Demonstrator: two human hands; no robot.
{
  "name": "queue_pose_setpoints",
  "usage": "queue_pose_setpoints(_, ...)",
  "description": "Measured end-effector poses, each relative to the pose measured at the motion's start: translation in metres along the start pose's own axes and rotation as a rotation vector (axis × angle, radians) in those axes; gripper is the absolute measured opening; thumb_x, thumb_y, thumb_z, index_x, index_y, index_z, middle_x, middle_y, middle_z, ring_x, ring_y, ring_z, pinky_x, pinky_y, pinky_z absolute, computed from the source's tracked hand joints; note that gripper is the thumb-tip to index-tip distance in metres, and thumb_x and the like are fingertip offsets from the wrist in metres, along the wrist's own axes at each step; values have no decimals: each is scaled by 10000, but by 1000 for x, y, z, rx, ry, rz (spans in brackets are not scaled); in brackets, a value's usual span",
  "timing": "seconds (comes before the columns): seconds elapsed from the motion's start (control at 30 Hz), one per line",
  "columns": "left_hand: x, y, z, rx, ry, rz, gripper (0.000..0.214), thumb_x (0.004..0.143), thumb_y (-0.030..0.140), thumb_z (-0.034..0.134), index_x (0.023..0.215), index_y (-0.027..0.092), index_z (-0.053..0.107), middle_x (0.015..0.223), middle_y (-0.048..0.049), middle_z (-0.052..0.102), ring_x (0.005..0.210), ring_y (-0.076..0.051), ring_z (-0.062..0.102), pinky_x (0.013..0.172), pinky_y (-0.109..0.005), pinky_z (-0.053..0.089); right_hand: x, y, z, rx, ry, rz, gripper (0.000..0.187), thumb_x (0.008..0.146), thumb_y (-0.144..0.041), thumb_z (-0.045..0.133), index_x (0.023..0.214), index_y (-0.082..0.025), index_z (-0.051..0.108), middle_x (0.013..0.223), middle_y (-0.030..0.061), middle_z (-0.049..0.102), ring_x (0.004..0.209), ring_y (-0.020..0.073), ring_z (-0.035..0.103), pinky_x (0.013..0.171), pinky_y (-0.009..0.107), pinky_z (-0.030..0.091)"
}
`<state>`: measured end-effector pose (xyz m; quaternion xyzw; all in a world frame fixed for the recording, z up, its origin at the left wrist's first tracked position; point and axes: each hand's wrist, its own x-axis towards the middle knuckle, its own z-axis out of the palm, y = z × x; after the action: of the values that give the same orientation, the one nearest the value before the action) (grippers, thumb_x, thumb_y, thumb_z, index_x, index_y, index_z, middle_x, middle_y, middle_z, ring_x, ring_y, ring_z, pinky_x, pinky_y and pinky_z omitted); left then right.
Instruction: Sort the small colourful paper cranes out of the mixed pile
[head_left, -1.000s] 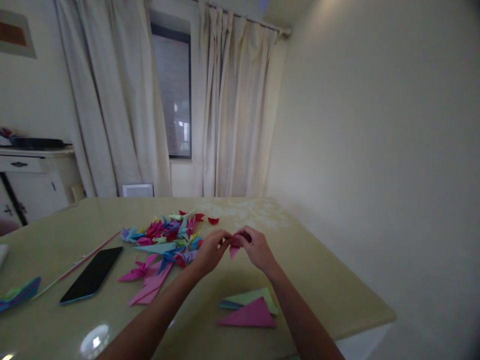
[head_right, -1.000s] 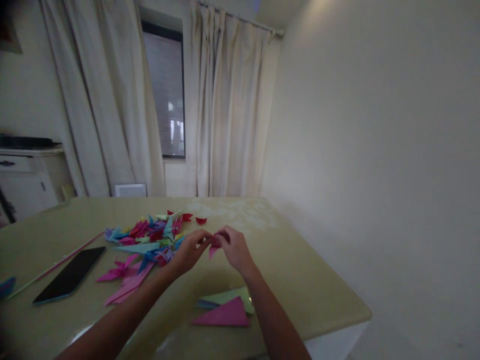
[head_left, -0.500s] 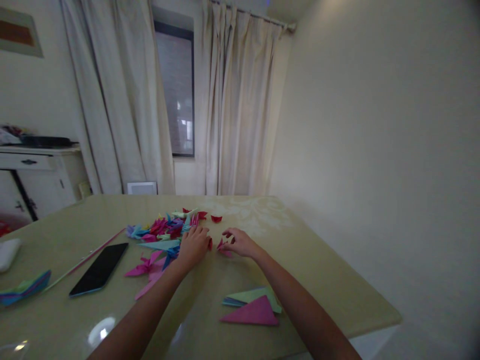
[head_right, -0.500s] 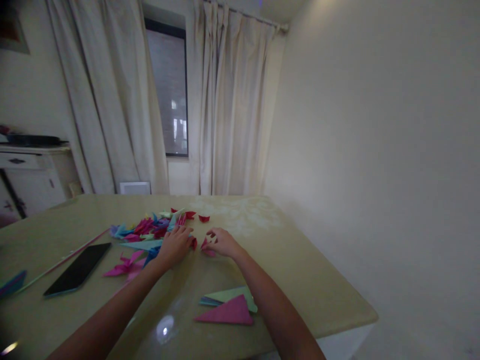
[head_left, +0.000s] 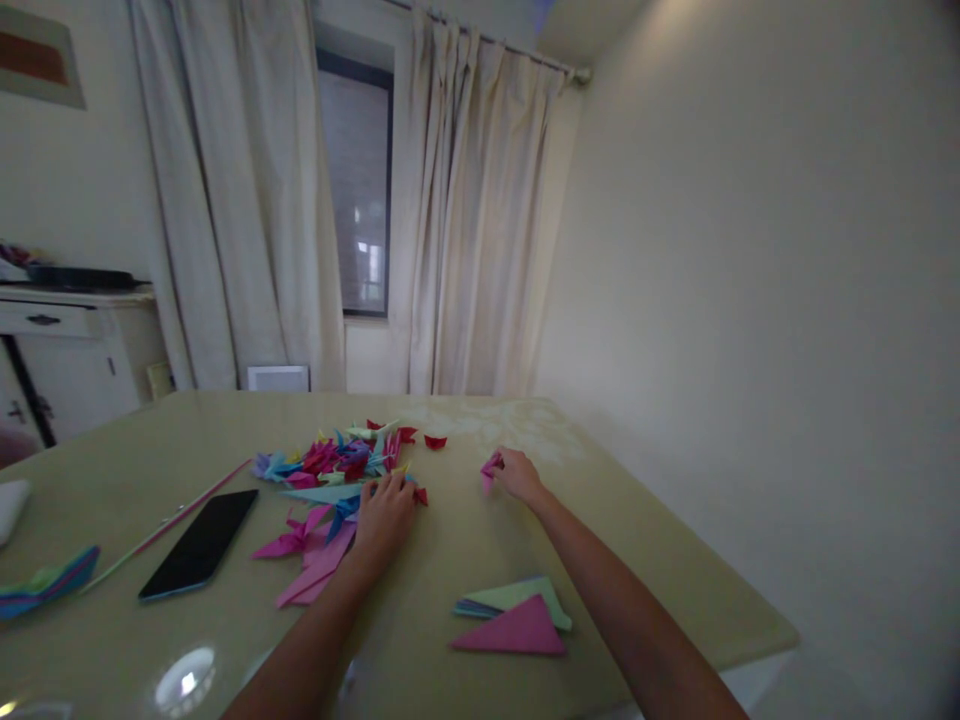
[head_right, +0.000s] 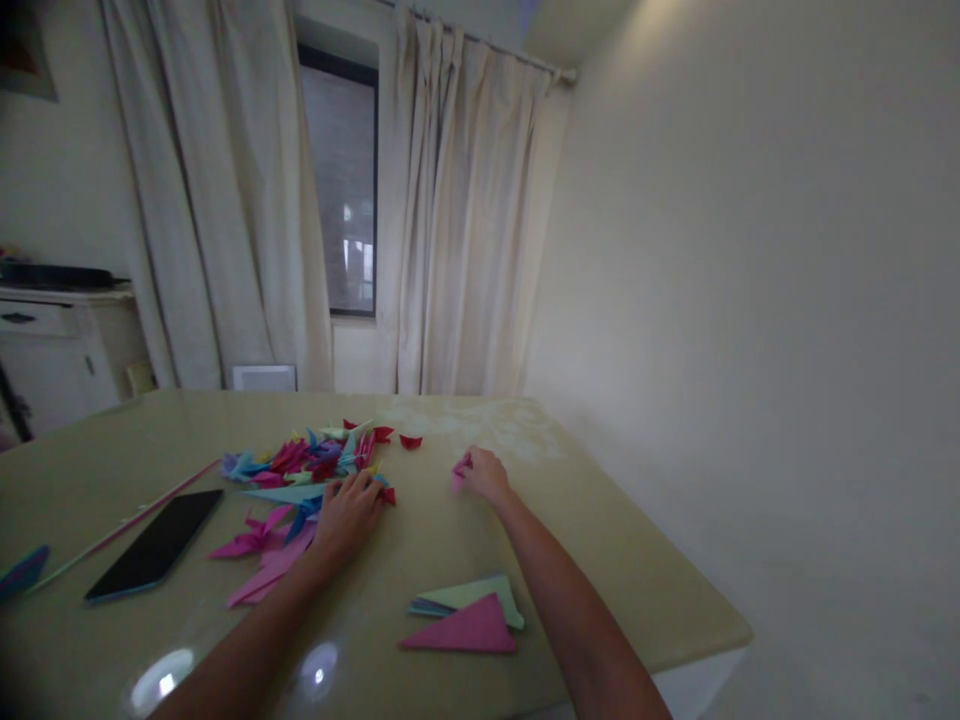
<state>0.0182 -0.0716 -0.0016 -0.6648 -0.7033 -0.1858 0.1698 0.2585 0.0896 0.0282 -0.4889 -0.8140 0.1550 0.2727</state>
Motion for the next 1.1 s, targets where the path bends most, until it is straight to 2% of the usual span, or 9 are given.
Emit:
queue_pose_setpoints(0.13,-4,-2,-6,-80,57,-24,199,986,199,528,989,224,725,1111,-114,735,1102,-320,621,984,-499,380,-5,0,-6,3,104,1,366,828,-229,784,1179,-176,694,1136,108,704,914,211,674,820,305,489)
queue_pose_setpoints(0.23,-5,-2,-12,-153,135,-62,177,1001,231,545,1002,246,721,1089,-82,757,1086,-303,628,990,-480,362,-16,-14,-8,40,144,-71,336,973,-284,628,1290,-174,643,1249,129,645,921,190,661,872,325,498)
queue_pose_setpoints(0.3,-6,2,-17,-207,186,-53,158,1008,255,560,1011,257,718,1076,-67,771,1067,-292,636,995,-470,351,-27,-27,-6,83,81,-168,312,984,-324,641,1270,-200,658,1180,86,674,853,162,658,837,298,512)
queue_pose_setpoints(0.43,-10,21,-22,-344,189,30,156,1000,247,571,959,251,721,985,-50,780,1006,-270,659,979,-442,355,-54,-53,0,187,-192,-558,525,860,-383,826,1328,-238,638,1167,58,690,835,156,651,795,275,525)
queue_pose_setpoints(0.53,-15,37,-19,-477,149,52,170,999,248,557,939,241,715,932,-44,772,949,-247,673,933,-404,382,-71,-60,2,191,-202,-676,363,921,-372,767,1232,-206,682,1048,62,706,840,179,647,801,295,514)
queue_pose_setpoints(0.6,-18,44,-15,-560,110,70,197,1018,284,532,955,239,713,923,-42,770,911,-233,679,887,-380,401,-78,-58,0,204,-165,-662,254,969,-376,710,1146,-194,711,965,57,711,824,184,647,788,298,508)
queue_pose_setpoints(0.8,-18,42,-17,-618,8,173,266,1053,389,495,1100,248,715,1021,-48,771,952,-228,700,885,-381,425,-87,-31,-14,275,-187,-536,239,940,-407,732,1042,-192,756,925,53,732,769,172,642,724,280,495)
queue_pose_setpoints(0.97,-16,20,-32,-117,137,-67,258,1013,288,476,1005,205,720,1044,-125,730,1025,-303,638,904,-435,432,-89,11,-15,391,-49,-183,240,894,-395,736,999,-182,771,811,35,748,694,173,629,658,278,472)
queue_pose_setpoints(1.1,-22,11,-31,170,57,-109,255,985,308,511,1036,165,715,1095,-169,696,1050,-349,607,882,-465,457,-92,33,-12,446,-36,-69,264,872,-404,718,968,-165,774,817,52,771,728,195,680,684,296,506)
